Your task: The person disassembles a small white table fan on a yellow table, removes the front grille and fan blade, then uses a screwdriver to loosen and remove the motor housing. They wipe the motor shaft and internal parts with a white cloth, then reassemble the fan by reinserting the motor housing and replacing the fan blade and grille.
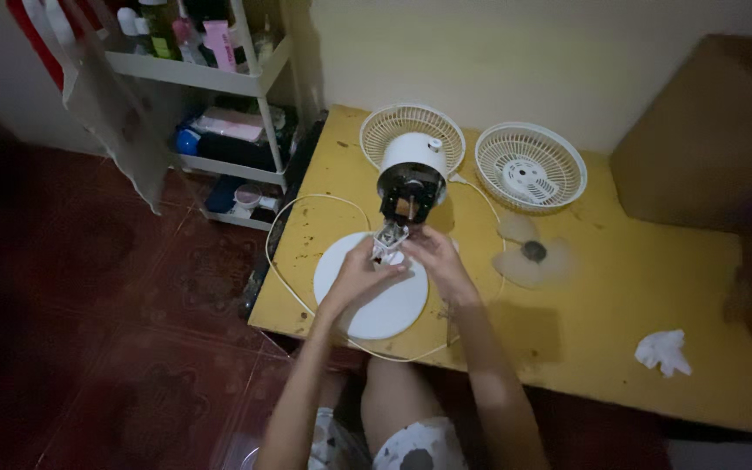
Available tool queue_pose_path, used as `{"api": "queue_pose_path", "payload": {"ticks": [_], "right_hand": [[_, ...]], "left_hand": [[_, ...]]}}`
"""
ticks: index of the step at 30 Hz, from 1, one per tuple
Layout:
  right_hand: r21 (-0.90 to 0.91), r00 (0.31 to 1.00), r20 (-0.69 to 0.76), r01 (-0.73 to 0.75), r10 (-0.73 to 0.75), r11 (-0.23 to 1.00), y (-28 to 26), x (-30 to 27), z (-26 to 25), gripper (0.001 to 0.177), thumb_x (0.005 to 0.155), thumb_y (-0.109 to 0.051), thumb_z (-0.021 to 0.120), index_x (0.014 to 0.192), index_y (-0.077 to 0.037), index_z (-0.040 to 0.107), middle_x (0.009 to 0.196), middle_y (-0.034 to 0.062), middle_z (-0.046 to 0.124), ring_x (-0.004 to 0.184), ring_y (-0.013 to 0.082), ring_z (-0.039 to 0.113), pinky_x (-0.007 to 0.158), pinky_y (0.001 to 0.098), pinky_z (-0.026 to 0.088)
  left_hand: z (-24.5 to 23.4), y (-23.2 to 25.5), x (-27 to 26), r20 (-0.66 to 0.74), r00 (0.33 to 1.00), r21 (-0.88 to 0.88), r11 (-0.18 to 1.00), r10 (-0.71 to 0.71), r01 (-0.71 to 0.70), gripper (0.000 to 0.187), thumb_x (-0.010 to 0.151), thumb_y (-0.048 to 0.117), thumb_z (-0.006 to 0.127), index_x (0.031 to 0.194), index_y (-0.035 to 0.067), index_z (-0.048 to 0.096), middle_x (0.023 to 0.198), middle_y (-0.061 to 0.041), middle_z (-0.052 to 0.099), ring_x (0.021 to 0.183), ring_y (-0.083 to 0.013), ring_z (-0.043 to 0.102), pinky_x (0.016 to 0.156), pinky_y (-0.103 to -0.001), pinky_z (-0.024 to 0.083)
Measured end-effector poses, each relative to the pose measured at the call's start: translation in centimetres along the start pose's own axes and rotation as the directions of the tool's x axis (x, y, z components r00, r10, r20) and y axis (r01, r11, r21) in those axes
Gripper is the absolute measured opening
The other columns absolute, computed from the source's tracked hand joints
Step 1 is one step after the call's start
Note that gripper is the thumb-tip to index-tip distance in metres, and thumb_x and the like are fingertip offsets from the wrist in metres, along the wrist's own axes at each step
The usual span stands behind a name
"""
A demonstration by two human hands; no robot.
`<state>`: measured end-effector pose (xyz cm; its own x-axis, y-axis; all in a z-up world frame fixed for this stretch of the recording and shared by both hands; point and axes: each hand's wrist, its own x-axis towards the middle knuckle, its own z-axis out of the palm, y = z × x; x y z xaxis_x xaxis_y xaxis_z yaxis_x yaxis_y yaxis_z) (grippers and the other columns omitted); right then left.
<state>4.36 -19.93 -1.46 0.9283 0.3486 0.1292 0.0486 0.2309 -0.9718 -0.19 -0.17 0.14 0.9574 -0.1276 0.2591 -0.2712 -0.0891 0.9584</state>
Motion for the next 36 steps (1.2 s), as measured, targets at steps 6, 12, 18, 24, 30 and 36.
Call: {"api": "queue_pose_path", "payload": {"ticks": [6, 12, 18, 24, 30, 36], "right_hand": [[0.547, 0.922, 0.293, 0.057, -0.255, 0.835, 1.1, 3.0, -3.0, 0.054, 0.103, -0.02, 0.066, 0.149, 0.002, 0.048, 0.15, 0.0149, 0.055, 0.14, 0.0256, 0.052, 0.123, 0.0428, 0.042], [0.582, 0.969, 0.154, 0.068, -0.192, 0.811, 3.2, 3.9, -4.5, 0.065, 0.099, -0.015, 0.07, 0.155, -0.012, 0.036, 0.149, 0.0086, 0.05, 0.14, 0.0253, 0.049, 0.12, 0.0471, 0.042], [0.553, 0.951, 0.028, 0.242, -0.308, 0.797, 6.5, 3.6, -5.0, 0.068, 0.099, -0.005, 0.073, 0.154, -0.016, 0.035, 0.147, 0.0079, 0.054, 0.132, 0.0269, 0.056, 0.107, 0.0446, 0.05], [0.586, 0.988, -0.004, 0.126, -0.152, 0.801, 7.5, 2.4, -7.7, 0.067, 0.095, -0.011, 0.076, 0.153, 0.0, 0.044, 0.146, 0.0163, 0.059, 0.131, 0.0317, 0.06, 0.113, 0.0493, 0.051], [0.558, 0.983, 0.013, 0.145, -0.184, 0.817, 8.1, 0.5, -8.4, 0.066, 0.093, -0.008, 0.077, 0.151, -0.001, 0.046, 0.144, 0.0155, 0.06, 0.13, 0.0309, 0.061, 0.111, 0.0491, 0.051], [0.532, 0.979, 0.025, 0.156, -0.2, 0.832, 7.1, 0.7, -8.0, 0.066, 0.091, -0.005, 0.078, 0.15, -0.001, 0.048, 0.142, 0.0148, 0.06, 0.129, 0.0302, 0.062, 0.11, 0.0489, 0.052]], "left_hand": [[1.3, 0.8, -0.8, -0.041, 0.997, -0.05, 0.997, -0.059, 0.057, 0.071, 0.073, 0.016, 0.089, 0.135, 0.001, 0.058, 0.111, -0.009, 0.073, 0.102, -0.018, 0.07, 0.086, -0.032, 0.058], [2.9, -0.9, -0.5, -0.186, 0.977, -0.007, 0.995, 0.1, -0.103, 0.063, 0.084, 0.012, 0.082, 0.139, 0.001, 0.054, 0.117, -0.012, 0.071, 0.107, -0.0202, 0.069, 0.092, -0.034, 0.056], [3.0, -1.5, -1.1, -0.157, 0.98, 0.011, 0.992, 0.125, -0.125, 0.06, 0.085, 0.01, 0.081, 0.138, 0.001, 0.055, 0.118, -0.013, 0.069, 0.107, -0.0201, 0.068, 0.092, -0.033, 0.056], [3.1, -1.4, -2.2, -0.116, 0.981, -0.016, 0.987, 0.159, -0.161, 0.053, 0.087, 0.006, 0.079, 0.135, 0.002, 0.057, 0.115, -0.011, 0.066, 0.104, -0.0197, 0.066, 0.09, -0.031, 0.056], [3.0, -2.4, -3.0, -0.082, 0.95, 0.037, 0.953, 0.302, -0.3, 0.059, 0.084, 0.002, 0.081, 0.136, 0.001, 0.053, 0.121, -0.012, 0.061, 0.11, -0.0238, 0.065, 0.092, -0.033, 0.056], [2.9, -2.4, -3.1, -0.08, 0.959, 0.116, 0.958, 0.272, -0.262, 0.062, 0.083, 0.001, 0.078, 0.139, 0.0, 0.052, 0.122, -0.014, 0.062, 0.112, -0.0259, 0.065, 0.091, -0.034, 0.057]]}}
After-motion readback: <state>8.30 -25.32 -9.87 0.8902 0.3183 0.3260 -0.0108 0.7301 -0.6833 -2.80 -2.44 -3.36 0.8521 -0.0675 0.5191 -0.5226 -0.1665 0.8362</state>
